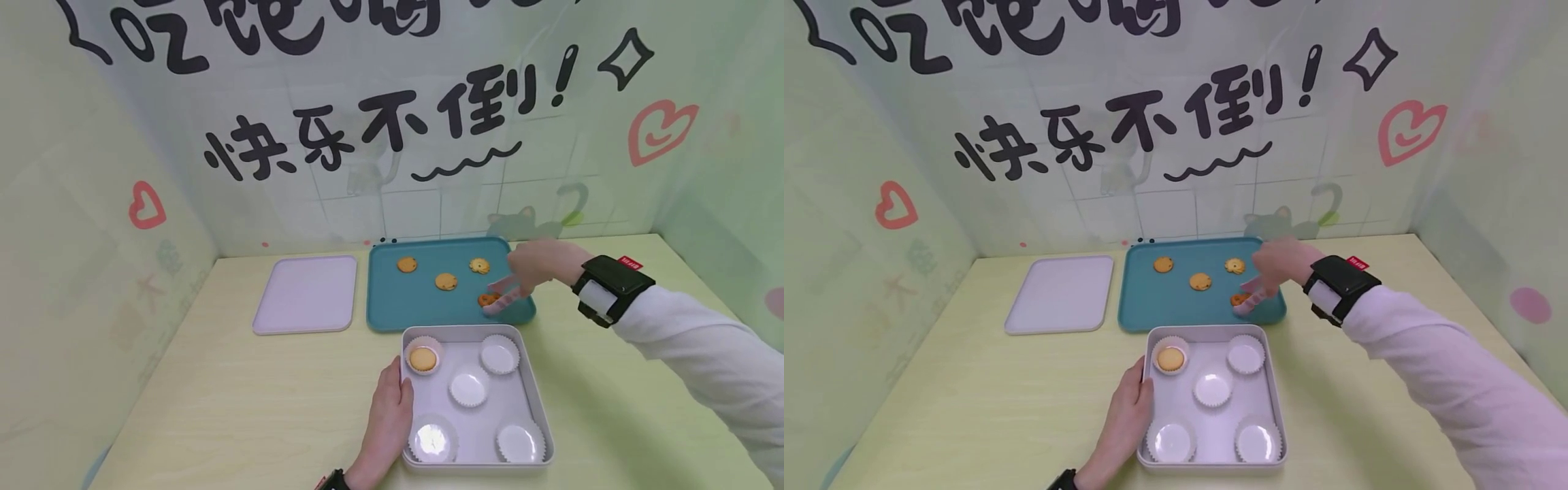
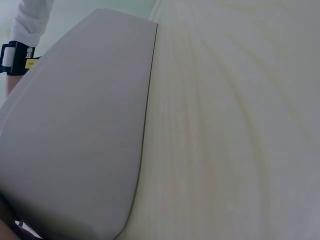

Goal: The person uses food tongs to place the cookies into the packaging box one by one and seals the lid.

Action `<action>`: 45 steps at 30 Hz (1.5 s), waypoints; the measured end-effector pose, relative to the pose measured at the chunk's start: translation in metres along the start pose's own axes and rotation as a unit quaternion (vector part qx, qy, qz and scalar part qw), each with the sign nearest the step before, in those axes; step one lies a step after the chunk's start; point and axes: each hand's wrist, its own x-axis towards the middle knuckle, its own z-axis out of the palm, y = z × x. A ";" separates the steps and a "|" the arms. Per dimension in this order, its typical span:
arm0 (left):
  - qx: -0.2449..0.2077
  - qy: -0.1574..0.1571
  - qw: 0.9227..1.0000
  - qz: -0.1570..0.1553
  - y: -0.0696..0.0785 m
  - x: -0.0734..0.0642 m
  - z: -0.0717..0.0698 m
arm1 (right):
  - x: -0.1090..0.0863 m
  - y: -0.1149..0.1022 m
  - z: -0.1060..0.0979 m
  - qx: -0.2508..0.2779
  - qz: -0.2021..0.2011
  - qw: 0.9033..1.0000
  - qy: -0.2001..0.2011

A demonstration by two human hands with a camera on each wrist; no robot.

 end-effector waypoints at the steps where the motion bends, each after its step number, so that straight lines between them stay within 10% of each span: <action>1: -0.001 0.000 1.000 0.000 0.000 0.000 0.000 | 0.000 0.000 -0.001 -0.014 -0.006 1.000 0.010; 27: 0.002 0.000 1.000 0.004 0.001 0.001 0.000 | 0.001 -0.009 0.001 -0.126 -0.075 0.983 0.113; 45: 0.005 0.006 1.000 0.010 -0.002 0.000 0.001 | -0.001 0.003 0.007 -0.064 -0.056 0.992 0.091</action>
